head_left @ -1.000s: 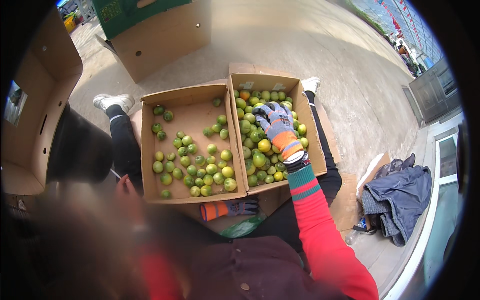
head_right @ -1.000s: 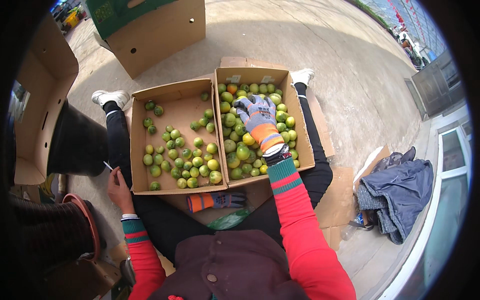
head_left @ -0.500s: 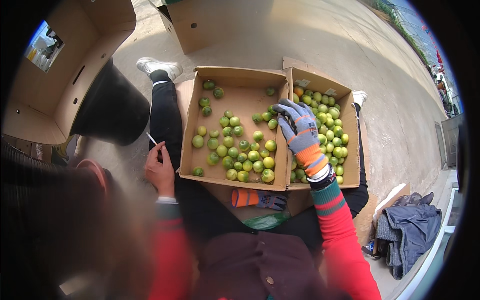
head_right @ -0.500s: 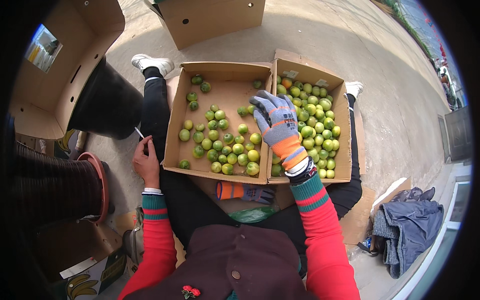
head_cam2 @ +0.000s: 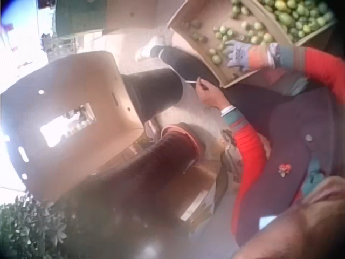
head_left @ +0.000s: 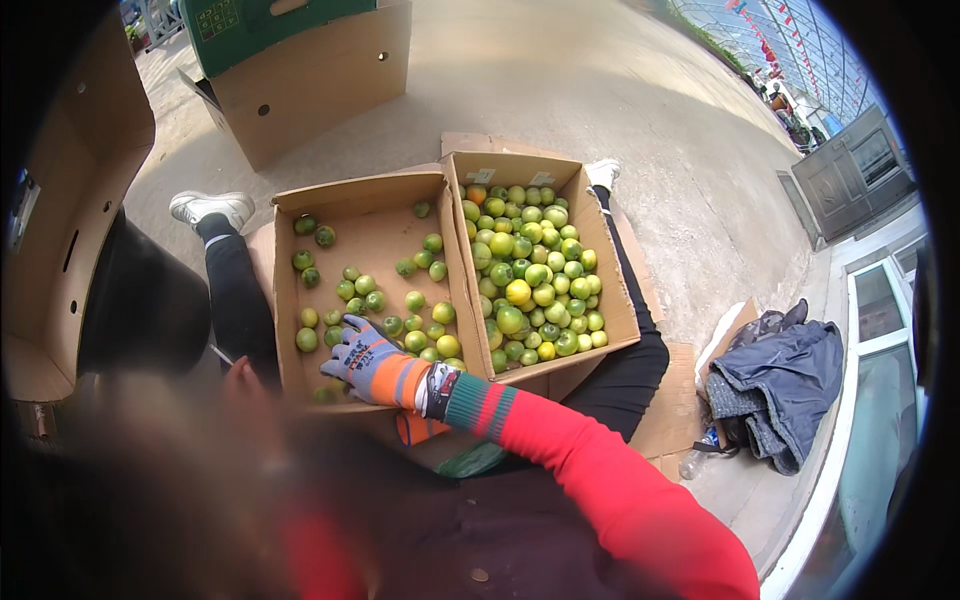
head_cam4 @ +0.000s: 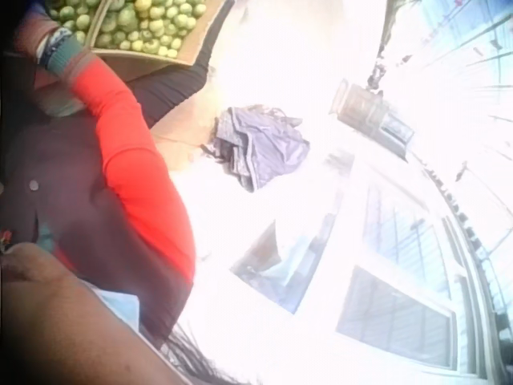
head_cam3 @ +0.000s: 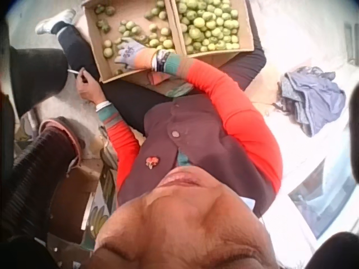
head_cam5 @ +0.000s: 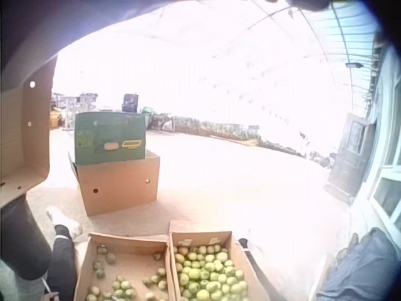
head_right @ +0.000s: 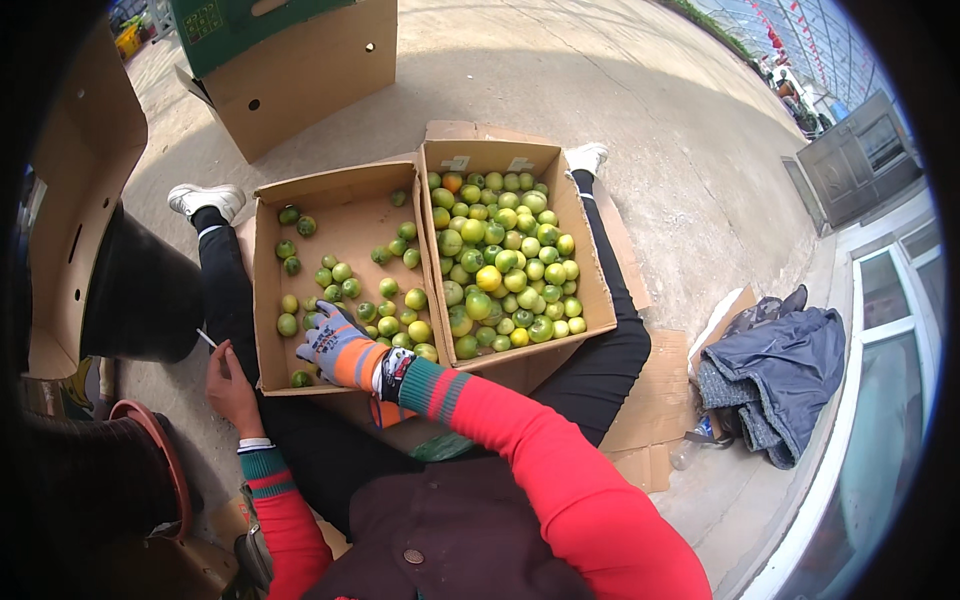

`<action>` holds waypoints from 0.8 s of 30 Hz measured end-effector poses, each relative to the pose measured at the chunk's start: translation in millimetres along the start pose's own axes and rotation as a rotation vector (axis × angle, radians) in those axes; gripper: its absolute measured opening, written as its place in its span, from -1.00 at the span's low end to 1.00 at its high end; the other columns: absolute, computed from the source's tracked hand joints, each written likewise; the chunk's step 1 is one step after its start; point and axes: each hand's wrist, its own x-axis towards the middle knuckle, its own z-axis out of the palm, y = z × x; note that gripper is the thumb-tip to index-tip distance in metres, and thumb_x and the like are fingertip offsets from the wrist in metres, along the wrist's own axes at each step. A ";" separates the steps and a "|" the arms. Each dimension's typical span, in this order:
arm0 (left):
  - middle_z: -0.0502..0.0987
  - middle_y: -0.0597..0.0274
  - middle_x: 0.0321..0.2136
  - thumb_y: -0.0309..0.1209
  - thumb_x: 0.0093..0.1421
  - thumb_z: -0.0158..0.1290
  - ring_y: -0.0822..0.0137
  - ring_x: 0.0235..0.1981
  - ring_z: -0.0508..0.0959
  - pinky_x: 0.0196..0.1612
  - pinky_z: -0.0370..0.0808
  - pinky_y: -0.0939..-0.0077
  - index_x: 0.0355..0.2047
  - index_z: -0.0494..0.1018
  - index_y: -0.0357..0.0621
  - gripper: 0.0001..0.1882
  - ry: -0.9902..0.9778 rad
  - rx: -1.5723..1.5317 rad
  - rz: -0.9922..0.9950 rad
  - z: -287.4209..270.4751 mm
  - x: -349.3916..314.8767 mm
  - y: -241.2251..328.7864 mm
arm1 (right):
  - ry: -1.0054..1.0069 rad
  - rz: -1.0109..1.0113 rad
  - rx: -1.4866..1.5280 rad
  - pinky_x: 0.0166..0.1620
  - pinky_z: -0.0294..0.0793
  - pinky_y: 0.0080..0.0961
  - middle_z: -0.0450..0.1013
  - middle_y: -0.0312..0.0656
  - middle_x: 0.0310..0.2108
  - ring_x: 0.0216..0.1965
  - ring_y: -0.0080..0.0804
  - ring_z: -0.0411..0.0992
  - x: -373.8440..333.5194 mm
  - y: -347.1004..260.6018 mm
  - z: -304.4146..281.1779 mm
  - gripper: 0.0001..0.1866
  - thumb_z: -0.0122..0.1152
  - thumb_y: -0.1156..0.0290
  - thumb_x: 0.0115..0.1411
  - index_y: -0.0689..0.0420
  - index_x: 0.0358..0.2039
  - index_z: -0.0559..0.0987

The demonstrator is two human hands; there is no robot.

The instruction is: The person sits on the ground and sorts green citrus fruits between two cardboard boxes using gloved hands. The person repeatedly picks fruits from one box and places them into the other, gradually redistributing the contents.

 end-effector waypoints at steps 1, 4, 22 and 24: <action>0.60 0.18 -0.33 -0.35 0.23 0.00 0.32 -0.39 0.57 -0.29 0.45 0.48 -0.22 0.55 -0.14 -0.79 -0.021 -0.026 -0.020 9.6 -3.2 9.7 | 0.081 0.115 0.139 0.26 -0.04 -0.13 0.44 -0.25 -0.13 0.02 -0.19 0.31 -18.7 9.1 -5.1 -0.48 0.23 0.11 -0.01 -0.14 0.02 0.46; 0.60 0.18 -0.33 -0.34 0.24 -0.01 0.32 -0.40 0.56 -0.29 0.45 0.48 -0.22 0.55 -0.14 -0.78 -0.047 -0.061 -0.042 12.4 -3.7 9.4 | 0.445 0.299 0.270 0.27 -0.06 -0.11 0.43 -0.25 -0.08 0.01 -0.22 0.31 -63.2 45.1 -31.7 -0.43 0.25 0.11 -0.01 -0.11 0.06 0.43; 0.57 0.19 -0.39 -0.36 0.21 0.00 0.30 -0.41 0.55 -0.34 0.43 0.47 -0.27 0.56 -0.13 -0.81 -0.054 -0.012 -0.051 10.4 2.8 27.9 | 0.460 1.072 -0.130 0.28 -0.13 -0.04 0.30 -0.25 0.16 0.21 -0.25 0.17 -152.9 221.3 1.0 -0.50 -0.08 0.11 0.23 -0.25 0.20 0.27; 0.58 0.20 -0.39 -0.37 0.20 0.01 0.24 -0.41 0.56 -0.34 0.44 0.44 -0.30 0.56 -0.12 -0.83 0.004 -0.046 -0.011 7.6 1.1 16.2 | 0.707 0.853 -0.177 0.25 -0.01 -0.08 0.37 -0.18 0.05 0.12 -0.24 0.25 -129.8 190.1 -22.0 -0.54 0.03 0.22 0.19 -0.12 0.12 0.37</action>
